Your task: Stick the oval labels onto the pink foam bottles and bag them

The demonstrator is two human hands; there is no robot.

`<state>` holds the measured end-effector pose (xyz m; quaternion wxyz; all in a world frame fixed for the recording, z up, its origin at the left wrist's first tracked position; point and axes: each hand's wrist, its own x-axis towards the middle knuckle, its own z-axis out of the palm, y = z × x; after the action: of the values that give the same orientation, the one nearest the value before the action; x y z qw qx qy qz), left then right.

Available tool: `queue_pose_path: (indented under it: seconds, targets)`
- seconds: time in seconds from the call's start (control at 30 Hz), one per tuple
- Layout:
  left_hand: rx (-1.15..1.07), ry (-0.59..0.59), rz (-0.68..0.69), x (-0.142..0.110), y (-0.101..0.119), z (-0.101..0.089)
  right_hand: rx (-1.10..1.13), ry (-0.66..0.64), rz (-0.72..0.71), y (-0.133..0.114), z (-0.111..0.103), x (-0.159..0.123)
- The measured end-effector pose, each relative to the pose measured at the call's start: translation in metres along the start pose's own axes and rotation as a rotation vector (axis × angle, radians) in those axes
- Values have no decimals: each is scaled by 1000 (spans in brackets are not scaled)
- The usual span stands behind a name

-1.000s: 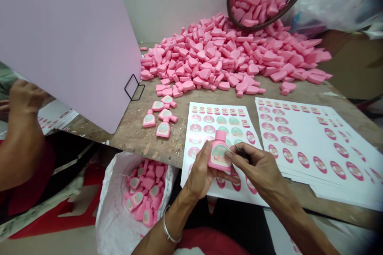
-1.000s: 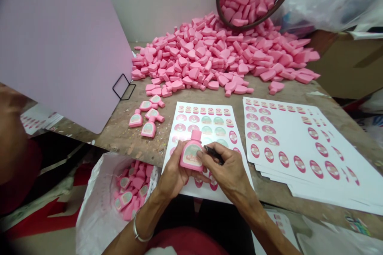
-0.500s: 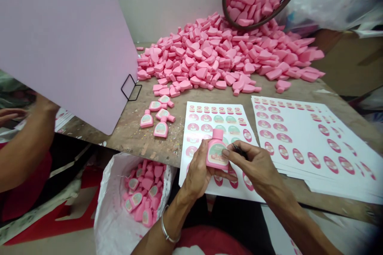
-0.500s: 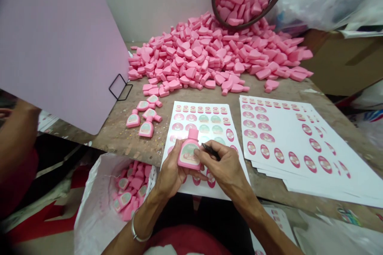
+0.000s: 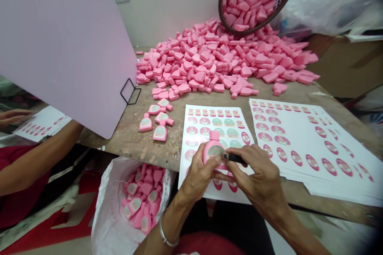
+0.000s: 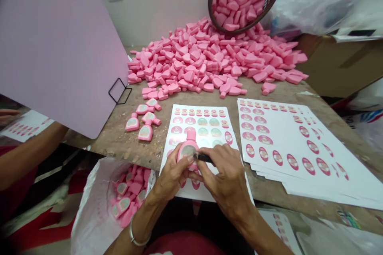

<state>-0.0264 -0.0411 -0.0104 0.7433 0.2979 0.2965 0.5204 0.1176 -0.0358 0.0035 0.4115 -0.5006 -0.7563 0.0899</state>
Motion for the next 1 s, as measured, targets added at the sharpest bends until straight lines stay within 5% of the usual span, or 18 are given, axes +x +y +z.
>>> queue_pose_path:
  seconds: [0.07,0.17,0.33,0.5,0.67,0.77,0.83,0.93,1.0]
  targets:
    - [1,15,-15,2,-2,1,-181,77,-7,6,-1,-3]
    - [4,47,-30,3,-5,1,-192,156,220,14,-1,2]
    - [33,-10,-110,-1,-5,0,360,-119,551,19,14,21]
    - [-39,13,-115,-4,0,-5,508,-179,714,21,21,23]
    - [-50,171,-72,3,-1,-5,597,-376,750,25,9,13]
    - [58,181,-78,4,4,-9,568,-364,777,51,-3,19]
    - [226,305,-57,4,13,-21,493,-311,719,78,-8,33]
    - [636,627,73,7,31,-60,223,-224,549,129,-6,69]
    - [933,713,144,16,43,-93,22,-151,482,165,-1,102]
